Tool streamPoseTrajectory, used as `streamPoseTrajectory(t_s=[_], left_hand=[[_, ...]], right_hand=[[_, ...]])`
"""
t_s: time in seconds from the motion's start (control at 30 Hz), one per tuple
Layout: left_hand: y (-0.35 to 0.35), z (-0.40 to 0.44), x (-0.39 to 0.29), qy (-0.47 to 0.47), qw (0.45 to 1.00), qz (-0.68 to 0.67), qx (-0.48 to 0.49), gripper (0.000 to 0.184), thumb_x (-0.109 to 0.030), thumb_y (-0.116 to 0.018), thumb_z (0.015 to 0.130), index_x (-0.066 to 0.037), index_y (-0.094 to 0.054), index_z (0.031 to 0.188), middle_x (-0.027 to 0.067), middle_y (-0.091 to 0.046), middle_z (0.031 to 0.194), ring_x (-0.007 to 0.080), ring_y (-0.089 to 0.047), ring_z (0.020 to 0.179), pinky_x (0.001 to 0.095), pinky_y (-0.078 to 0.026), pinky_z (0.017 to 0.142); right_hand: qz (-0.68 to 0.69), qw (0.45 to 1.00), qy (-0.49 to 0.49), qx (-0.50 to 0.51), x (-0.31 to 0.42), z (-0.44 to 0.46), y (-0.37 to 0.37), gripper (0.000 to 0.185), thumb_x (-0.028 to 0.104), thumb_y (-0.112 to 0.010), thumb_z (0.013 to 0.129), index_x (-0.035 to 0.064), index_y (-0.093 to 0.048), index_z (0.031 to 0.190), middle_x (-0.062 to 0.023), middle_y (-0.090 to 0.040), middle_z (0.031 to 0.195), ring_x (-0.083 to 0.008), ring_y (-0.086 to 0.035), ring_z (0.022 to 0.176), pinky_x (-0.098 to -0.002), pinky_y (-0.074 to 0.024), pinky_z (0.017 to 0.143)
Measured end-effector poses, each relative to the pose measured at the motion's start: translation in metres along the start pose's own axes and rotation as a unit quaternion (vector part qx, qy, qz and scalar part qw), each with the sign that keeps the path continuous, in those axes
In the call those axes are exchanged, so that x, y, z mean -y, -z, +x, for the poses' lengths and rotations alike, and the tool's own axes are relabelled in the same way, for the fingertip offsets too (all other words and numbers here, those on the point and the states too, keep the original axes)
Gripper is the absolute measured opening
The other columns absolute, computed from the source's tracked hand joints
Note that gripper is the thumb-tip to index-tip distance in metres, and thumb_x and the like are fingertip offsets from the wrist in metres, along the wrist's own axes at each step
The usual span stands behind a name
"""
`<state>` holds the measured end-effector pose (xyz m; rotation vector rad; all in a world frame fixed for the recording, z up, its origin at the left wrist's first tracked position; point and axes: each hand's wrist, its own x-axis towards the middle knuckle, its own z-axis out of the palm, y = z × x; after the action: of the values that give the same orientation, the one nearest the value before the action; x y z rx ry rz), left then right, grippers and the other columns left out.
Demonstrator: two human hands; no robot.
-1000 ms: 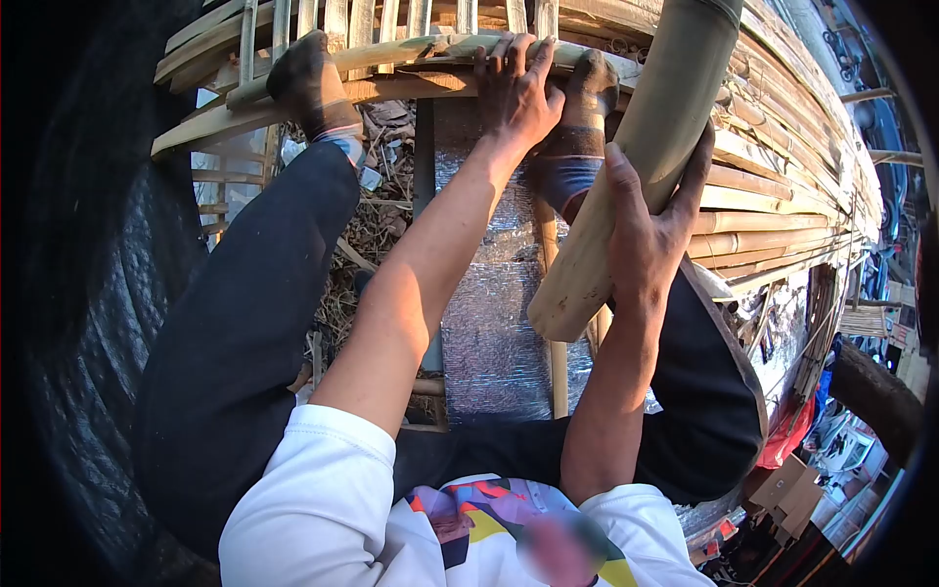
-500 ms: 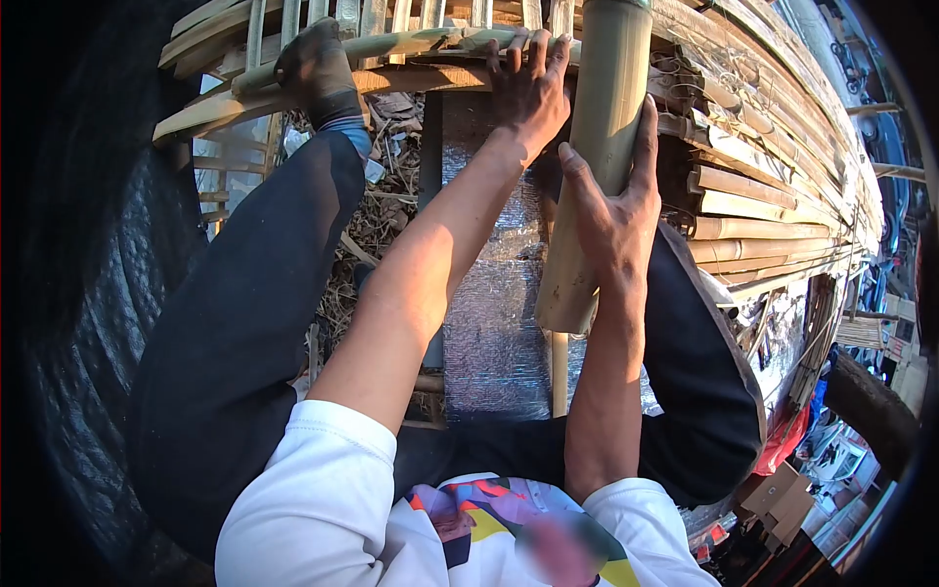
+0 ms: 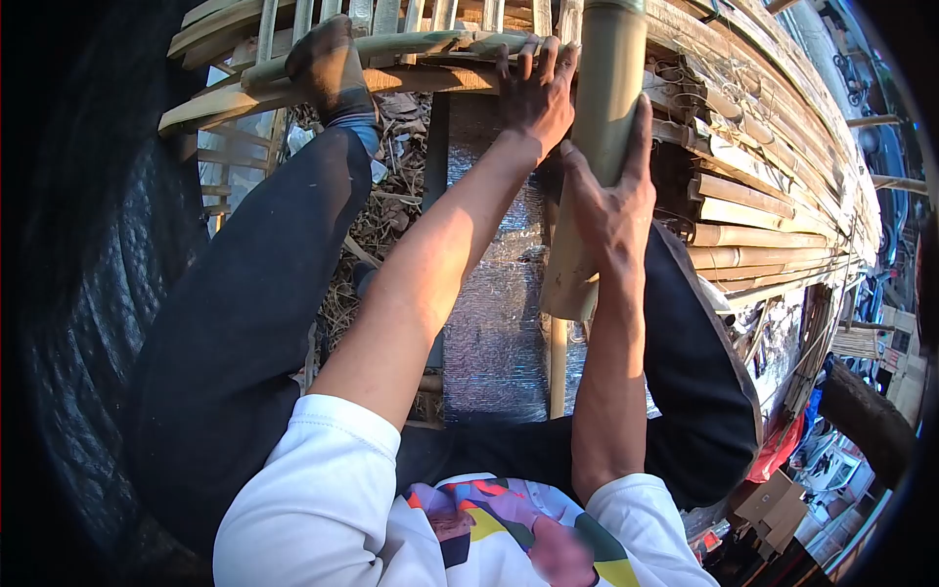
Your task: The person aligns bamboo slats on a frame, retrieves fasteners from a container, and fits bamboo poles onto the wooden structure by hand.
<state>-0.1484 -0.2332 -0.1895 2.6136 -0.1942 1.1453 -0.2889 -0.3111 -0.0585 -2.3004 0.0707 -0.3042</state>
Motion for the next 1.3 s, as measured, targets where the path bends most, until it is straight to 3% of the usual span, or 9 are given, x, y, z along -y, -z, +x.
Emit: streamPoseTrajectory(t_s=[0.1, 0.17, 0.3, 0.43, 0.7, 1.03, 1.1, 1.2, 1.3], left_hand=[[0.014, 0.000, -0.001, 0.009, 0.999, -0.040, 0.033, 0.053, -0.020, -0.064, 0.081, -0.015, -0.058, 0.133, 0.0063, -0.046, 0.135, 0.0308, -0.036, 0.133, 0.0617, -0.020, 0.114], [0.019, 0.000, -0.003, 0.010, 0.998, -0.047, 0.033, 0.050, -0.019, -0.063, 0.081, -0.014, -0.059, 0.131, 0.0071, -0.048, 0.133, 0.0312, -0.036, 0.133, 0.0619, -0.021, 0.114], [-0.015, -0.008, 0.004, -0.018, 0.998, -0.008, -0.058, 0.052, -0.019, -0.062, 0.083, -0.016, -0.056, 0.135, 0.0055, -0.047, 0.132, 0.0292, -0.037, 0.132, 0.0613, -0.019, 0.115], [0.002, -0.004, -0.004, 0.006, 1.000, -0.005, 0.025, 0.074, -0.019, -0.078, 0.067, -0.020, -0.054, 0.138, 0.0038, -0.042, 0.137, 0.0289, -0.035, 0.134, 0.0628, -0.020, 0.113], [0.002, -0.005, -0.008, 0.002, 1.000, -0.004, 0.005, 0.058, -0.018, -0.063, 0.083, -0.012, -0.052, 0.139, 0.0071, -0.045, 0.135, 0.0301, -0.034, 0.134, 0.0645, -0.017, 0.115], [0.006, -0.010, -0.008, 0.025, 0.999, -0.026, 0.038, 0.073, -0.022, -0.075, 0.073, -0.020, -0.050, 0.142, 0.0016, -0.043, 0.138, 0.0266, -0.034, 0.136, 0.0596, -0.016, 0.116], [0.011, -0.007, -0.010, 0.017, 0.999, -0.042, 0.021, 0.057, -0.018, -0.064, 0.081, -0.014, -0.054, 0.137, 0.0059, -0.048, 0.132, 0.0288, -0.038, 0.132, 0.0610, -0.021, 0.115], [0.007, -0.003, -0.011, 0.012, 0.999, -0.034, 0.017, 0.056, -0.018, -0.063, 0.081, -0.015, -0.055, 0.136, 0.0058, -0.048, 0.133, 0.0286, -0.038, 0.132, 0.0602, -0.021, 0.115], [0.003, -0.008, -0.009, 0.002, 1.000, -0.017, 0.005, 0.058, -0.018, -0.063, 0.081, -0.014, -0.052, 0.139, 0.0059, -0.048, 0.134, 0.0287, -0.039, 0.131, 0.0600, -0.020, 0.116]], right_hand=[[0.134, 0.989, -0.010, -0.053, 0.034, 0.000, 0.022, 0.090, 0.027, -0.075, 0.082, 0.0153, -0.025, 0.156, -0.0209, -0.053, 0.137, -0.0293, -0.062, 0.113, -0.0383, -0.0533, 0.092], [0.187, 0.978, 0.032, -0.091, 0.036, -0.002, 0.020, 0.091, 0.029, -0.075, 0.082, 0.0164, -0.024, 0.156, -0.0229, -0.054, 0.136, -0.0316, -0.061, 0.116, -0.0395, -0.0515, 0.095], [-0.089, 0.994, -0.043, 0.036, -0.015, -0.006, -0.010, 0.097, 0.027, -0.071, 0.080, 0.0186, -0.013, 0.158, -0.0316, -0.062, 0.122, -0.0449, -0.065, 0.108, -0.0458, -0.0531, 0.092], [0.046, 0.998, -0.022, -0.048, 0.033, -0.011, 0.021, 0.092, 0.020, -0.072, 0.082, 0.0168, -0.019, 0.157, -0.0278, -0.064, 0.120, -0.0379, -0.069, 0.105, -0.0429, -0.0549, 0.090], [0.045, 0.999, -0.009, -0.020, 0.005, -0.014, -0.001, 0.093, 0.023, -0.072, 0.081, 0.0145, -0.018, 0.157, -0.0296, -0.062, 0.125, -0.0418, -0.065, 0.110, -0.0432, -0.0529, 0.093], [0.138, 0.986, 0.030, -0.086, 0.031, 0.000, 0.020, 0.094, 0.028, -0.077, 0.081, 0.0107, -0.023, 0.157, -0.0199, -0.055, 0.135, -0.0286, -0.061, 0.115, -0.0355, -0.0495, 0.097], [0.149, 0.984, 0.030, -0.090, 0.024, -0.002, 0.015, 0.097, 0.029, -0.077, 0.080, 0.0139, -0.022, 0.157, -0.0220, -0.056, 0.134, -0.0302, -0.062, 0.114, -0.0367, -0.0497, 0.098], [-0.119, 0.991, -0.039, 0.040, -0.004, -0.004, -0.005, 0.092, 0.024, -0.071, 0.080, 0.0182, -0.020, 0.157, -0.0305, -0.064, 0.120, -0.0435, -0.066, 0.107, -0.0456, -0.0540, 0.092], [0.009, 1.000, -0.020, -0.009, 0.006, -0.003, 0.010, 0.091, 0.023, -0.071, 0.081, 0.0169, -0.020, 0.157, -0.0300, -0.064, 0.121, -0.0422, -0.067, 0.107, -0.0451, -0.0536, 0.092]])
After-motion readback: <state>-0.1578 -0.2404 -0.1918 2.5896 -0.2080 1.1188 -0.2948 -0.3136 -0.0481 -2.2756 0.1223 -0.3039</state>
